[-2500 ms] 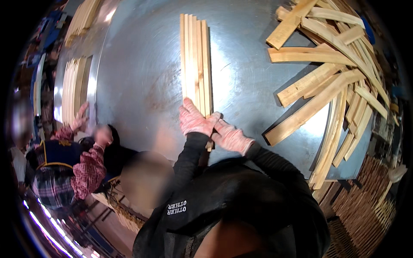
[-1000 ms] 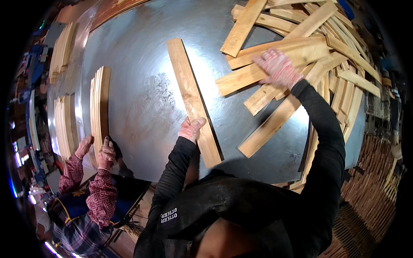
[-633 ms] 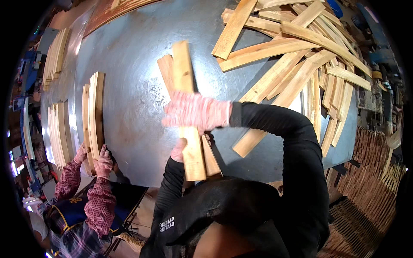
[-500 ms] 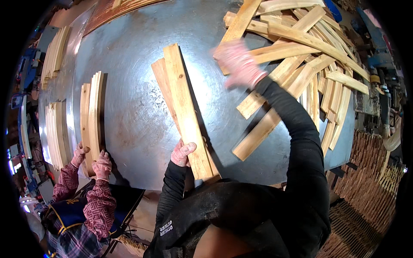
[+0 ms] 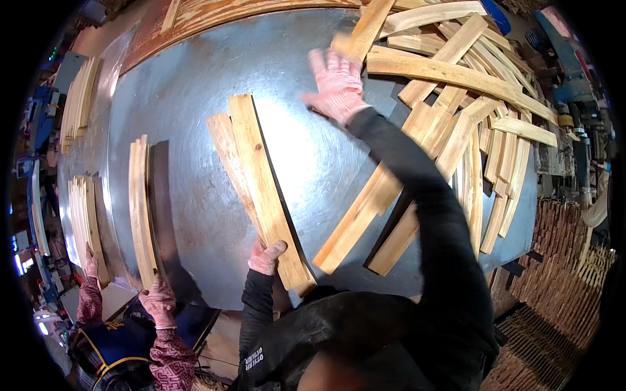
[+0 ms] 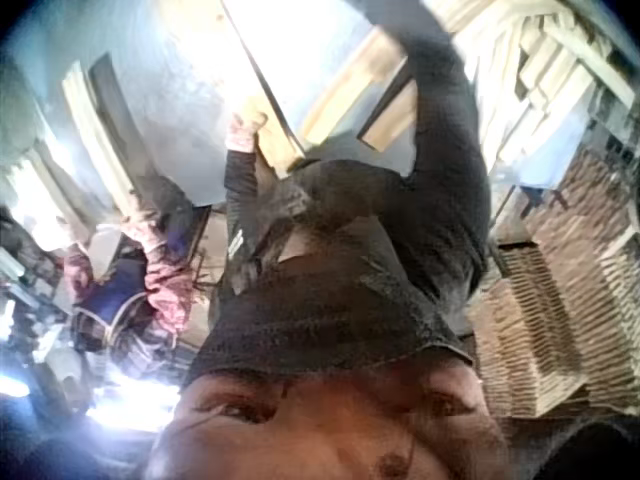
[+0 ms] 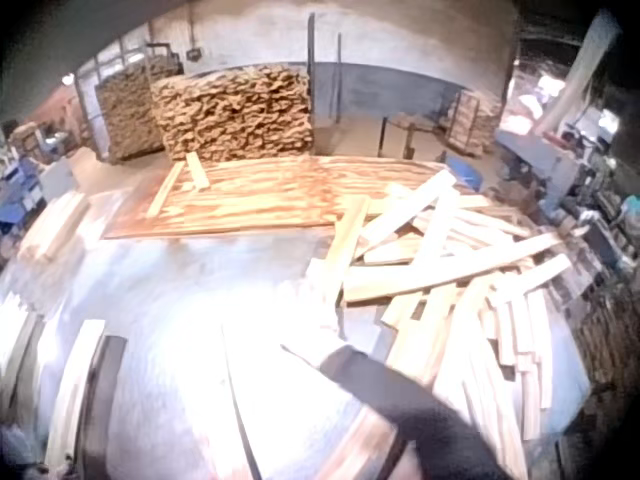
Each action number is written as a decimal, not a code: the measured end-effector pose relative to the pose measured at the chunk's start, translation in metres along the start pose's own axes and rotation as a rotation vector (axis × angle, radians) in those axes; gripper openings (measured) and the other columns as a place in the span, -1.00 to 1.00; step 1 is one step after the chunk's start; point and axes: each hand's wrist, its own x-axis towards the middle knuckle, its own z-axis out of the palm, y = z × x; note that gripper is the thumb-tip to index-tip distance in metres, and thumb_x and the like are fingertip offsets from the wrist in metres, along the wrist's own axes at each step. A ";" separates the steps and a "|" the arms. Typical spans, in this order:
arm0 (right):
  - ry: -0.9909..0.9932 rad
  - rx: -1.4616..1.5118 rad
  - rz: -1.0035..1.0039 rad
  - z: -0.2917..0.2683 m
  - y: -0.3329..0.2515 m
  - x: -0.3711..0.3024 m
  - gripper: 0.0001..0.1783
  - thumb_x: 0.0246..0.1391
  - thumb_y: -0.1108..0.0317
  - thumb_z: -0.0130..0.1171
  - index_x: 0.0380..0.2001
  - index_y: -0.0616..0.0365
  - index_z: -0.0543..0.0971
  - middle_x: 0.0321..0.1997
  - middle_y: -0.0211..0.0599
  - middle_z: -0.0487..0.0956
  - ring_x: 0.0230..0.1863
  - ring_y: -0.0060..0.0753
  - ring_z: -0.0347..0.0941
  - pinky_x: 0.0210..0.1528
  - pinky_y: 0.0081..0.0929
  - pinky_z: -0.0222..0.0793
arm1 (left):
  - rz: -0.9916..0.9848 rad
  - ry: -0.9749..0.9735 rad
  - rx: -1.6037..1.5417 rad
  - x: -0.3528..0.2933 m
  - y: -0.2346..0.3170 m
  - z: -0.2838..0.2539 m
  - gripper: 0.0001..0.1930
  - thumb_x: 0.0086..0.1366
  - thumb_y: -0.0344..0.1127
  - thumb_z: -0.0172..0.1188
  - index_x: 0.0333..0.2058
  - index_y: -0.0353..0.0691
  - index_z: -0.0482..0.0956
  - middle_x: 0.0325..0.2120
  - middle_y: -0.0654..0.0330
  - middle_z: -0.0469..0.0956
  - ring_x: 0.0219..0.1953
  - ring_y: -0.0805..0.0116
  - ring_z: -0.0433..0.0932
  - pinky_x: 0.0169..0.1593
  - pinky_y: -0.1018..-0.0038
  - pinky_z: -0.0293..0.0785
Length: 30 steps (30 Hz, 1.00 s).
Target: The person sorts and stacks thin wooden planks on a large metal table. They pick up planks from a pile, align them, and place them into a neat stack, repeating this process continuously.
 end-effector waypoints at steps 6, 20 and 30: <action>0.146 0.046 0.795 0.088 -0.010 0.022 -0.02 -0.12 0.13 0.33 0.28 0.28 0.07 0.34 0.38 0.05 0.37 0.36 0.01 0.33 -0.07 0.11 | 0.029 -0.020 -0.040 0.002 0.003 0.006 -0.40 0.06 -0.48 0.26 0.14 -0.30 0.36 -0.10 0.23 0.55 -0.11 0.37 0.53 0.01 0.44 0.45; -0.154 1.719 0.497 -0.063 -0.030 -0.241 -0.25 -0.16 0.42 0.20 0.19 0.28 0.29 -0.03 0.00 0.47 0.04 -0.03 0.46 0.14 -0.24 0.40 | 0.058 0.093 0.058 0.012 0.003 0.010 -0.44 0.09 -0.37 0.28 0.09 -0.37 0.40 -0.18 0.15 0.57 -0.20 0.34 0.56 -0.04 0.44 0.48; -0.080 -0.273 0.836 -0.104 0.155 -0.473 -0.07 -0.14 0.15 0.34 0.30 0.17 0.21 0.22 0.05 0.37 0.18 0.07 0.35 0.22 -0.13 0.24 | 0.014 -0.048 0.020 -0.006 -0.009 0.013 -0.46 0.09 -0.44 0.20 0.10 -0.32 0.37 -0.18 -0.03 0.56 -0.17 0.10 0.58 -0.05 0.23 0.57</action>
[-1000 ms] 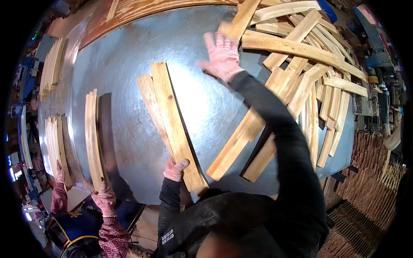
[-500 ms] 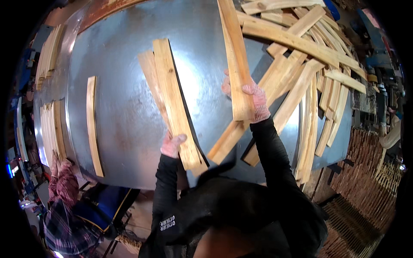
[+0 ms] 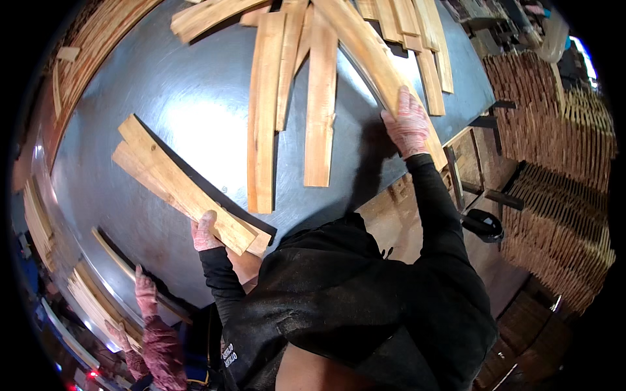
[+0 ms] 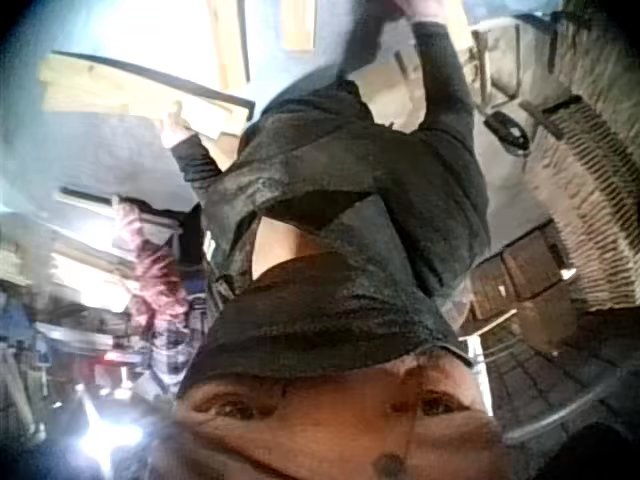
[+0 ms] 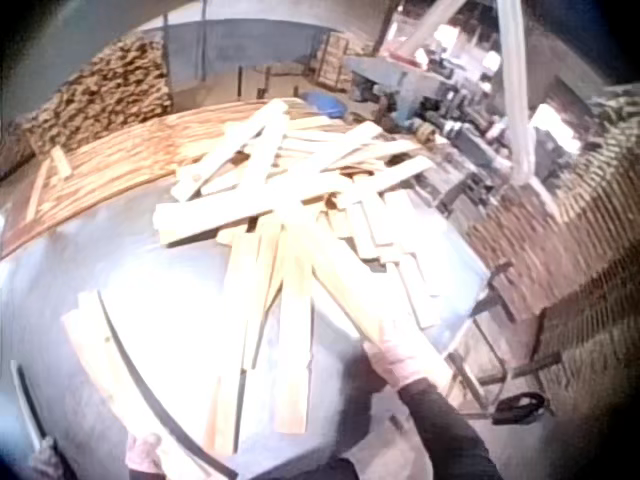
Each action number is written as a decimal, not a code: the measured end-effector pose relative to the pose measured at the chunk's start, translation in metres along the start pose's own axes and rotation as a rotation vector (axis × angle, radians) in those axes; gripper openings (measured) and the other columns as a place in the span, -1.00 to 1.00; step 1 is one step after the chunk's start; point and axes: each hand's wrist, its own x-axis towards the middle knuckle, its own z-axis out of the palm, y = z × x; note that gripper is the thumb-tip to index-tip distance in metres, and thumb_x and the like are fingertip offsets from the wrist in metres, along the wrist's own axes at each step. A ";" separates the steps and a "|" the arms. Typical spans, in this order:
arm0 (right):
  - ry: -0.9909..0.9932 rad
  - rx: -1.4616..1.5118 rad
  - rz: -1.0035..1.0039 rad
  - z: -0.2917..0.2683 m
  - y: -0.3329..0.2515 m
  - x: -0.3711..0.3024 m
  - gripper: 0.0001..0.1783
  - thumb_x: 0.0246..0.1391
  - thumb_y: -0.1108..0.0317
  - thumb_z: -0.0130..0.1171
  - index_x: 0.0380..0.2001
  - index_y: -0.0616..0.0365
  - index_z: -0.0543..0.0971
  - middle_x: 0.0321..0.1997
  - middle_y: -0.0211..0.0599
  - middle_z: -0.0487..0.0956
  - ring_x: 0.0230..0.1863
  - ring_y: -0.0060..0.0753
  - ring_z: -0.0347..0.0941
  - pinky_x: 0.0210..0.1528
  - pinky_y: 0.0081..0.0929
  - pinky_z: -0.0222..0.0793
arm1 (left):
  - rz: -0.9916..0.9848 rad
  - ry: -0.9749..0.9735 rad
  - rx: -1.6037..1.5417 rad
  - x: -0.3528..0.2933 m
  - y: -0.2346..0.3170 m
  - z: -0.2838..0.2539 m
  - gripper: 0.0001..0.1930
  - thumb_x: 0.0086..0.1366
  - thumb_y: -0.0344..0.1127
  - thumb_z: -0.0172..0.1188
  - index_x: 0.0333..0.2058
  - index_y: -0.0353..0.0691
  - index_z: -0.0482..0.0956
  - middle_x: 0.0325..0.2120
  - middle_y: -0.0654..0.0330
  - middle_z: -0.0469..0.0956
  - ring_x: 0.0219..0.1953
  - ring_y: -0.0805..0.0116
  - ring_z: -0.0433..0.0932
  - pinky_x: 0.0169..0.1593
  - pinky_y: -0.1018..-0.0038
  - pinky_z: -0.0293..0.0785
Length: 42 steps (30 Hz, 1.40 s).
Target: The person sorts and stacks thin wooden planks on a large metal table. They pick up planks from a pile, align them, and place them into a neat stack, repeating this process continuously.
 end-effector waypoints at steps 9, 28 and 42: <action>-0.318 0.145 0.229 -0.021 0.028 -0.033 0.02 -0.08 0.30 0.28 0.39 0.04 -0.04 0.07 0.10 0.44 0.12 0.19 0.36 0.14 -0.10 0.34 | -0.007 0.140 0.064 0.010 -0.011 -0.001 -0.55 0.08 -0.47 0.17 0.01 -0.34 0.42 -0.19 -0.02 0.56 -0.19 0.04 0.59 -0.03 0.16 0.57; -0.569 0.150 0.238 -0.051 0.146 -0.047 0.21 -0.24 0.27 0.49 0.40 0.13 -0.04 0.24 0.15 0.36 0.25 0.05 0.31 0.28 -0.23 0.24 | 0.040 0.238 0.174 -0.005 -0.012 -0.001 -0.69 0.14 -0.39 0.17 -0.12 -0.34 0.53 -0.21 0.09 0.57 -0.14 0.14 0.57 -0.01 0.25 0.53; -0.302 0.003 0.151 -0.034 0.064 -0.127 0.28 -0.20 0.18 0.46 0.42 0.03 -0.22 0.21 0.08 0.34 0.23 0.12 0.30 0.22 -0.08 0.29 | -0.069 0.241 0.488 0.015 -0.036 -0.022 -0.41 0.18 -0.19 0.24 0.18 -0.12 0.30 0.00 -0.03 0.48 0.04 0.02 0.48 0.16 0.16 0.39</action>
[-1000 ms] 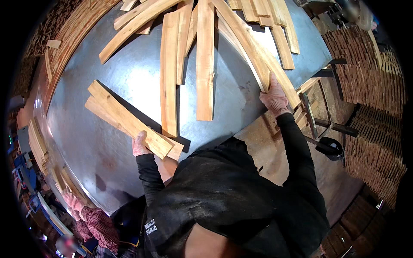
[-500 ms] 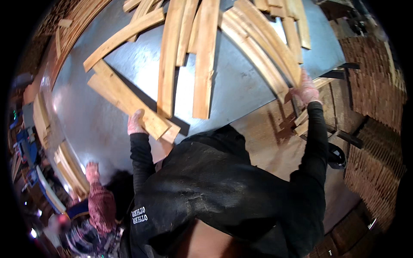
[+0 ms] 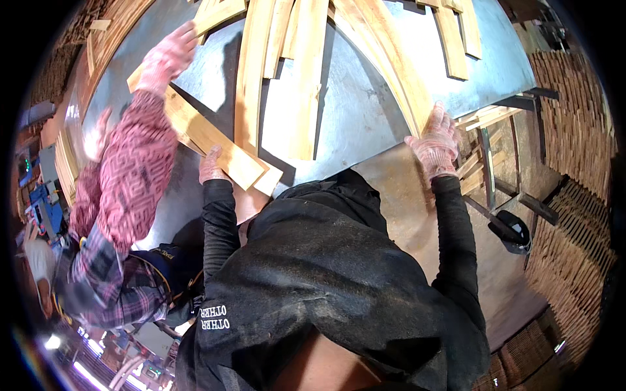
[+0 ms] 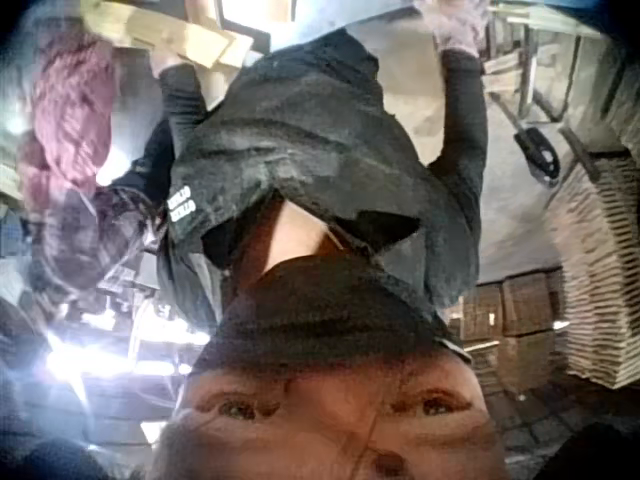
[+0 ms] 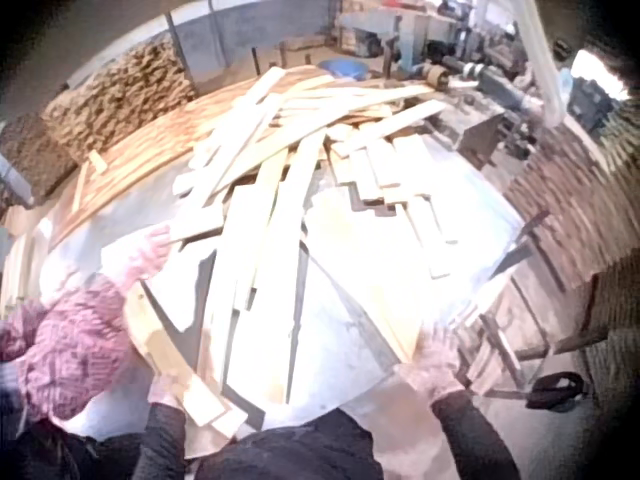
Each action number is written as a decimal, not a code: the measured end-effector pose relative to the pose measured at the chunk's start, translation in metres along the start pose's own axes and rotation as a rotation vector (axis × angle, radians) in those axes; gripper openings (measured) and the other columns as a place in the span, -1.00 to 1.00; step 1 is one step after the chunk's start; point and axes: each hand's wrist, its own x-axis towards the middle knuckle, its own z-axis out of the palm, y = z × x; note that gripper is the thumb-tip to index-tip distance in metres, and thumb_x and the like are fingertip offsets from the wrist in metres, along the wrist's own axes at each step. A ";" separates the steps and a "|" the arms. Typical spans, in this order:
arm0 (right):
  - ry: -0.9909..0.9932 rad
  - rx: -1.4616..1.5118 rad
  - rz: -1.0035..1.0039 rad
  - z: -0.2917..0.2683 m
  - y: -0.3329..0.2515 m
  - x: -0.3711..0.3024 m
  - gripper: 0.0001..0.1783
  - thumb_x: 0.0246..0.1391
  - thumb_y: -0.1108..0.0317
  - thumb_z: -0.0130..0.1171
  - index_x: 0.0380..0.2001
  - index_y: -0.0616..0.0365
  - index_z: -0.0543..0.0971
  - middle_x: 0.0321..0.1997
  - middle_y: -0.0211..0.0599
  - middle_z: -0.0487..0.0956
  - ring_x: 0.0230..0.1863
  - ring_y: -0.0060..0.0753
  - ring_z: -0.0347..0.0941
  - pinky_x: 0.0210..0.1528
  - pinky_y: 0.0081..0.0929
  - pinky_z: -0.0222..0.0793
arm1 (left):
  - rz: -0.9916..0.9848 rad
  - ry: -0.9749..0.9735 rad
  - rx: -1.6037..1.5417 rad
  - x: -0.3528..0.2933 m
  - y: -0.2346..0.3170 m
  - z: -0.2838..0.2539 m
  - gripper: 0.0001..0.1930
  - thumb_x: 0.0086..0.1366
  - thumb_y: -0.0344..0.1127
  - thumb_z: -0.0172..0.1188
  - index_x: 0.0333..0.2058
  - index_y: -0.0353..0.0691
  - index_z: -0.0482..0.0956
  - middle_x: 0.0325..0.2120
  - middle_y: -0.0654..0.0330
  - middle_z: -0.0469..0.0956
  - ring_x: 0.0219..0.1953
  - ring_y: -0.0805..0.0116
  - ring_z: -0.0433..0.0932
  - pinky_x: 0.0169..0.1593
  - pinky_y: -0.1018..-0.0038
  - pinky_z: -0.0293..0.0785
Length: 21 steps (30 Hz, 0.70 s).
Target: The person sorts and stacks thin wooden planks on a large metal table. They pick up planks from a pile, align them, and place them into a neat stack, repeating this process continuously.
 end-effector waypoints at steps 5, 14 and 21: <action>-0.172 0.315 -0.019 -0.009 0.041 0.019 0.11 -0.14 0.26 0.40 0.39 0.13 -0.06 0.02 0.13 0.49 0.04 0.08 0.49 0.07 -0.18 0.45 | -0.050 0.079 -0.476 -0.025 0.011 0.027 -0.70 0.14 -0.45 0.18 -0.11 -0.28 0.55 -0.15 0.11 0.56 -0.10 0.15 0.55 0.02 0.20 0.53; -0.136 0.139 0.205 0.001 0.032 -0.040 0.28 -0.14 0.10 0.42 0.43 0.01 -0.27 0.28 0.14 0.28 0.20 0.16 0.36 0.19 -0.12 0.34 | 0.125 -0.007 -0.444 -0.028 -0.033 0.001 -0.71 0.11 -0.50 0.17 -0.14 -0.27 0.51 -0.30 0.19 0.54 -0.24 0.22 0.53 -0.05 0.32 0.48; -0.257 0.394 0.189 -0.039 0.037 -0.061 0.09 -0.12 0.21 0.40 0.39 0.07 -0.04 0.19 0.07 0.43 0.10 0.03 0.47 0.10 -0.18 0.44 | -0.001 -0.056 -0.475 -0.043 -0.030 -0.007 -0.70 0.10 -0.45 0.19 -0.14 -0.30 0.49 -0.29 0.16 0.53 -0.22 0.16 0.52 -0.05 0.25 0.48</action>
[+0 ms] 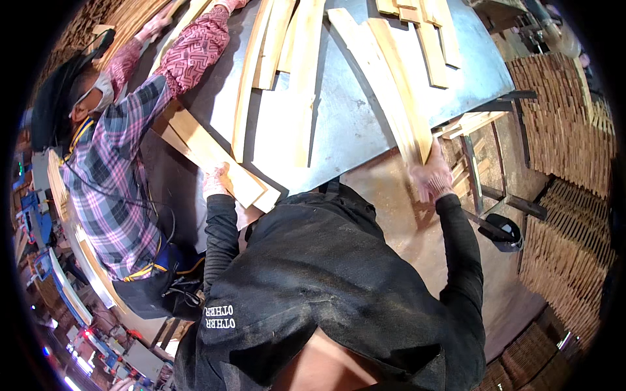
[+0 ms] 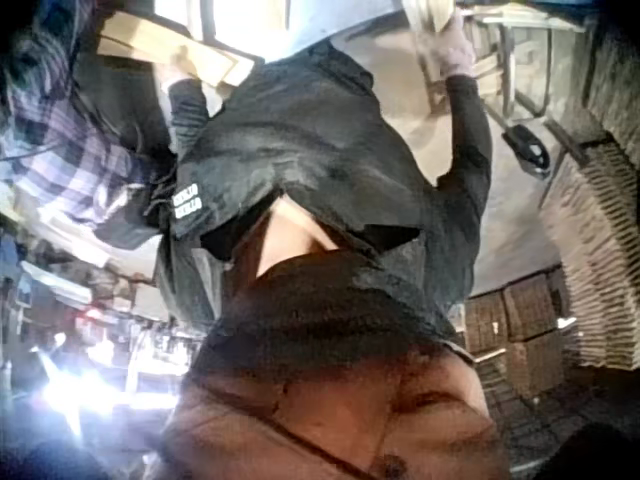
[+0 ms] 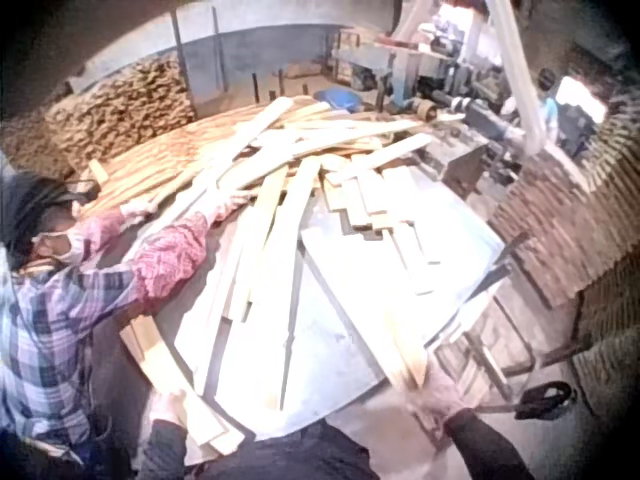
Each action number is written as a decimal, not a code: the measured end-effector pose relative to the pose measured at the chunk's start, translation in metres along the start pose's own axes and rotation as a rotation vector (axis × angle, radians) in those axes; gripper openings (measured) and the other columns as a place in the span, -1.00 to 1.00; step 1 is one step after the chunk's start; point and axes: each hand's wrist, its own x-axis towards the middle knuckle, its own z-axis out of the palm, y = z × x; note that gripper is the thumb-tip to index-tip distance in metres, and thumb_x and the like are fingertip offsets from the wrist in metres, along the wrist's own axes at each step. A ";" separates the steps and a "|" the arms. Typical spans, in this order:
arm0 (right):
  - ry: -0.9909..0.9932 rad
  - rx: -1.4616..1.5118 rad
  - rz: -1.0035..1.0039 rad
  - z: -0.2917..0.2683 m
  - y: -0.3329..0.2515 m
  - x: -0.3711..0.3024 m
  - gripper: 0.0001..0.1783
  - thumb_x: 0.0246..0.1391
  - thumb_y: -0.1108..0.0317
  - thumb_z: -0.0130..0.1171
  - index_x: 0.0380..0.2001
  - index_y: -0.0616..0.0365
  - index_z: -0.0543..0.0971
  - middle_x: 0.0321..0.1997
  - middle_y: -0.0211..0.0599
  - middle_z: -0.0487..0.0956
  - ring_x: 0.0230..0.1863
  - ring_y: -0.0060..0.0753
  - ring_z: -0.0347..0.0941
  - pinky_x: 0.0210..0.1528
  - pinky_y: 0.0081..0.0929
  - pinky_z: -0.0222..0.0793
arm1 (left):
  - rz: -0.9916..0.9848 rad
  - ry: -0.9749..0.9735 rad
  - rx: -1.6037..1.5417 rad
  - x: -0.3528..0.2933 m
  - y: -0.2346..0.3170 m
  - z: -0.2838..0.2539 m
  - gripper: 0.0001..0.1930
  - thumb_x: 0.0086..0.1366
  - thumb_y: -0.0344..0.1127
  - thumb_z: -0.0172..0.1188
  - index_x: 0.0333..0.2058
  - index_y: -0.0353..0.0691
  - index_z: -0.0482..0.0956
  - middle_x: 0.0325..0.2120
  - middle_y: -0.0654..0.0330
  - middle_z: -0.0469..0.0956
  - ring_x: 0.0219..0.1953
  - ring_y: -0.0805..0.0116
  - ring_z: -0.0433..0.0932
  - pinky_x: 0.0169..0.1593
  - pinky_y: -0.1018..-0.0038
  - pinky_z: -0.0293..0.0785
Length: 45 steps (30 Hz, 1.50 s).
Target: The person sorts and stacks thin wooden planks on a large metal table. They pick up planks from a pile, align them, and place them into a neat stack, repeating this process continuously.
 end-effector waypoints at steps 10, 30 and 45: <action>-0.838 1.336 -0.028 0.111 0.036 -0.032 0.00 -0.26 0.02 0.48 0.23 0.30 0.32 0.06 -0.14 0.53 0.07 -0.30 0.48 0.11 -0.41 0.42 | 0.097 0.054 0.139 0.018 -0.026 -0.006 -0.66 0.17 -0.33 0.22 -0.08 -0.30 0.47 -0.23 0.15 0.51 -0.17 0.19 0.49 -0.07 0.29 0.46; -0.757 1.264 -0.231 0.041 -0.042 -0.026 -0.49 -0.01 0.20 0.34 -0.05 0.31 0.54 -0.19 -0.28 0.66 -0.22 -0.42 0.62 -0.14 -0.49 0.58 | -0.005 -0.935 0.128 -0.144 -0.032 0.251 -0.53 0.14 -0.33 0.37 0.01 -0.28 0.47 -0.25 0.16 0.61 -0.20 0.39 0.59 -0.07 0.45 0.55; -1.164 0.953 -0.566 0.184 -0.333 -0.041 -0.45 0.05 0.37 0.34 0.08 0.26 0.38 -0.10 -0.22 0.58 -0.11 -0.42 0.52 -0.03 -0.49 0.49 | 0.208 -0.047 0.026 -0.041 0.043 0.032 -0.42 0.33 0.15 0.08 0.03 -0.27 0.44 -0.24 0.17 0.57 -0.22 0.37 0.54 -0.12 0.37 0.54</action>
